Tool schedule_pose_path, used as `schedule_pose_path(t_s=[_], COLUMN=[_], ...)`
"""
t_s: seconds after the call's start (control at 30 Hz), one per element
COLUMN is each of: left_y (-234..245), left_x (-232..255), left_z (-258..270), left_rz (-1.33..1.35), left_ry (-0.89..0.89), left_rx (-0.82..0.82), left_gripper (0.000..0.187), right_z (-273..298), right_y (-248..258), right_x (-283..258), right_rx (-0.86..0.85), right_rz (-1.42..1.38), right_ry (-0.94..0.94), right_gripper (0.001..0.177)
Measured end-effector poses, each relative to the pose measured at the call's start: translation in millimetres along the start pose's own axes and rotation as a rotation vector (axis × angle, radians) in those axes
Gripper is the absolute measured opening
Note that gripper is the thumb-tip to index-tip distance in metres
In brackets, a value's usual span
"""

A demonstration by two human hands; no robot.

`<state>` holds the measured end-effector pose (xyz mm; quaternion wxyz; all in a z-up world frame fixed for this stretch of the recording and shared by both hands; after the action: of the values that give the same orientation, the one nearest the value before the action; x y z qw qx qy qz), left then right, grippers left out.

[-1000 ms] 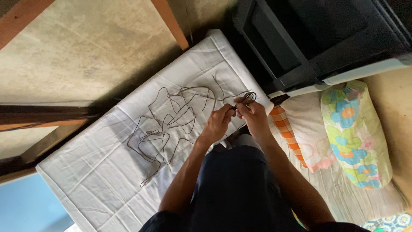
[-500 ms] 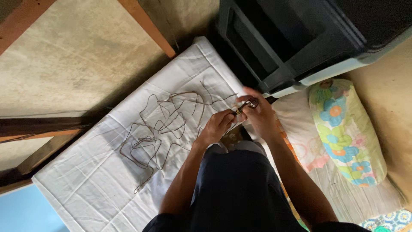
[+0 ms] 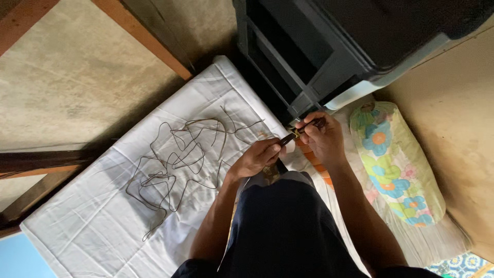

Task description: The person gathers a long, tangled brown cable on a white cloth, coils it into a bundle, and secures it with a rubber band. The person then opens a drawer in a nearby storage unit, places the bundled cable inside, and closes the drawer.

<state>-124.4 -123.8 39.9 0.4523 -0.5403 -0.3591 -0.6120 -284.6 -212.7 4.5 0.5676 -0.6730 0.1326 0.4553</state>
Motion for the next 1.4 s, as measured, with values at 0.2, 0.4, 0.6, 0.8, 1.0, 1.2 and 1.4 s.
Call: schedule_pose_path(t_s=[0.2,0.4,0.6,0.8,1.0,1.2,1.4], left_y=[-15.0,-24.5,-47.1,-59.0,-74.1,-86.0,-102.2], left_x=[8.6,4.9,15.4,25.6,43.8,64.6,89.6], left_z=[-14.7,-24.6,-45.4,-54.5,-68.0,-77.6,-85.2], left_rz=[-0.095,-0.004,-0.256,-0.315,-0.283,-0.331,-0.344], left_ry=[-0.084,-0.010,-0.085,0.044,-0.036,-0.126,-0.266], left_rx=[0.047,0.073,0.040,0.130,0.176,0.303,0.385], left_gripper=[0.055,0.054,0.036,0.027,0.032,0.027,0.017], right_z=[4.6,7.2,15.5,25.7,32.8,30.3,19.9], right_y=[10.1,12.3,2.5,15.3,44.2,88.0,104.8], right_x=[-19.8,-37.9,-60.7,-83.5,-107.8,-138.3,-175.6], right_rx=[-0.018,-0.041,-0.014,-0.010,0.009,0.303,0.407], right_rz=[-0.037,0.173,0.532,0.401,0.516,0.755,1.147], right_ry=[0.036,0.079,0.093,0.130,0.264,0.275,0.351], right_gripper=[0.025,0.015,0.027,0.039,0.030,0.023,0.026])
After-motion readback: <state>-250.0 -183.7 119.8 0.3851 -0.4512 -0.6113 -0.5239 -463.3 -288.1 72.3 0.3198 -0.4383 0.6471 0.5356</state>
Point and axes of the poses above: each hand's wrist, its own z-axis away from the middle knuckle, its own y-axis out of the back of the hand, x = y × z, the point moved 7 cm from there along -z, towards the middle knuckle, and after that the axes turned 1 degree about -y, right-handed, at the moved point
